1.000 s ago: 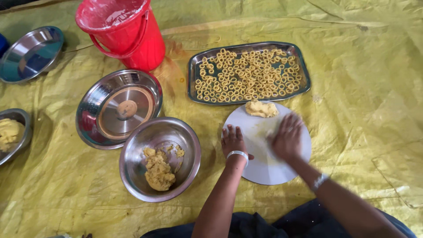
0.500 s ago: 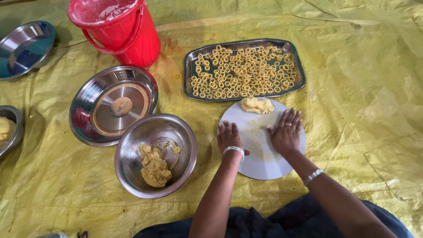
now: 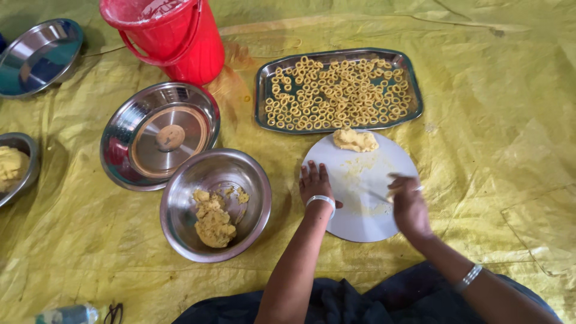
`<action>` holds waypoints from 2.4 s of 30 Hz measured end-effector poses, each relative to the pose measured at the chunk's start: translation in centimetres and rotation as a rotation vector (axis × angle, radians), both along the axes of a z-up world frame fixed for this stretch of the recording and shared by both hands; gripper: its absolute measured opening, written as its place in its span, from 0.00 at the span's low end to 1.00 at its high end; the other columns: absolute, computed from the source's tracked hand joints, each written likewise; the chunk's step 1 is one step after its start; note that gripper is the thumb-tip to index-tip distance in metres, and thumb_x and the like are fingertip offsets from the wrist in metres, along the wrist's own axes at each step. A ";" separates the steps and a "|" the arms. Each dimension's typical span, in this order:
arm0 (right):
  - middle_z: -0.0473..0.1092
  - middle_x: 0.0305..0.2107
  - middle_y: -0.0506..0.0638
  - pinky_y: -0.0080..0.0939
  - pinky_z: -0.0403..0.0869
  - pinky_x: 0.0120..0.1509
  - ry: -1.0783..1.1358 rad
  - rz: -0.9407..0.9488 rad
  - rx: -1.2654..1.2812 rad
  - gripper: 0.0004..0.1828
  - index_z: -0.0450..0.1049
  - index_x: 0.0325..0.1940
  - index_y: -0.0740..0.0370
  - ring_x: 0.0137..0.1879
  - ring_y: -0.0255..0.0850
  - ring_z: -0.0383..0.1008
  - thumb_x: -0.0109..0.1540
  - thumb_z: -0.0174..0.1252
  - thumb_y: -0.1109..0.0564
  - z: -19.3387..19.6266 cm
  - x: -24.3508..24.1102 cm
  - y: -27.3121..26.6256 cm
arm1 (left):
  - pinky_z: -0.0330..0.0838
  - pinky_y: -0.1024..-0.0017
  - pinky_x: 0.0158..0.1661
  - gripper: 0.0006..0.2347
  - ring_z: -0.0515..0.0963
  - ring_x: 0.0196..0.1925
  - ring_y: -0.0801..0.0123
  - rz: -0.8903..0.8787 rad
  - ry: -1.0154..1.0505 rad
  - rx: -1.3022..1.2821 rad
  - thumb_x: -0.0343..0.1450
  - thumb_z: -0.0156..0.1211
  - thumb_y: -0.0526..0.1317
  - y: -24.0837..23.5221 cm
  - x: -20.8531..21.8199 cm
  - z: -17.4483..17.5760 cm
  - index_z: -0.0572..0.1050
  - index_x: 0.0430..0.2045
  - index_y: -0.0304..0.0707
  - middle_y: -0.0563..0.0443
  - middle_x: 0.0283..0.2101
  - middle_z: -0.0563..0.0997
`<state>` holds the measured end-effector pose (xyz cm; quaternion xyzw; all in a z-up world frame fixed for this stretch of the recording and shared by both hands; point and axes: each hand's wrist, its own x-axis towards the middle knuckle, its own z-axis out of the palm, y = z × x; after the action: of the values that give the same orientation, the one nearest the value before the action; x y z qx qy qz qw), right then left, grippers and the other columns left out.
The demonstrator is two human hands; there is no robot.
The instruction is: The person rolls small pieces of dough into thin ropes on a white board, then joins the ends to form rings and places them on a metal tray. The person repeats this process multiple times.
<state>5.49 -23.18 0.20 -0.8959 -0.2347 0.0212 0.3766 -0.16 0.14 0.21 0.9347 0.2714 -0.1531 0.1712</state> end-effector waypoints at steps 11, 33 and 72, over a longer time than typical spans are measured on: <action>0.29 0.75 0.67 0.66 0.33 0.78 -0.070 -0.099 -0.657 0.48 0.34 0.77 0.73 0.80 0.61 0.22 0.68 0.36 0.33 1.6 7.4 6.6 | 0.39 0.55 0.74 0.59 0.32 0.80 0.50 0.011 0.031 0.037 0.56 0.81 0.55 -0.1 0.8 -0.6 0.38 0.76 0.49 0.46 0.80 0.32; 0.37 0.74 0.75 0.61 0.40 0.82 -0.434 0.073 -0.654 0.54 0.40 0.76 0.80 0.81 0.67 0.34 0.63 0.43 0.32 -3.9 3.4 5.2 | 0.46 0.51 0.70 0.45 0.35 0.79 0.44 0.142 -0.086 0.202 0.66 0.68 0.45 -1.7 2.7 -4.5 0.41 0.75 0.48 0.44 0.79 0.34; 0.32 0.74 0.75 0.78 0.30 0.75 -0.396 -0.184 -0.508 0.57 0.38 0.77 0.78 0.79 0.70 0.26 0.64 0.41 0.27 -0.8 5.0 6.4 | 0.45 0.57 0.73 0.64 0.35 0.81 0.48 0.050 0.069 0.054 0.49 0.85 0.53 -0.2 1.7 -1.0 0.38 0.76 0.49 0.45 0.80 0.34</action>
<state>10.47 -16.82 -0.59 -0.9653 -0.2088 -0.1294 0.0885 1.58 -0.02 -0.79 0.9261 0.3044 -0.1732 0.1401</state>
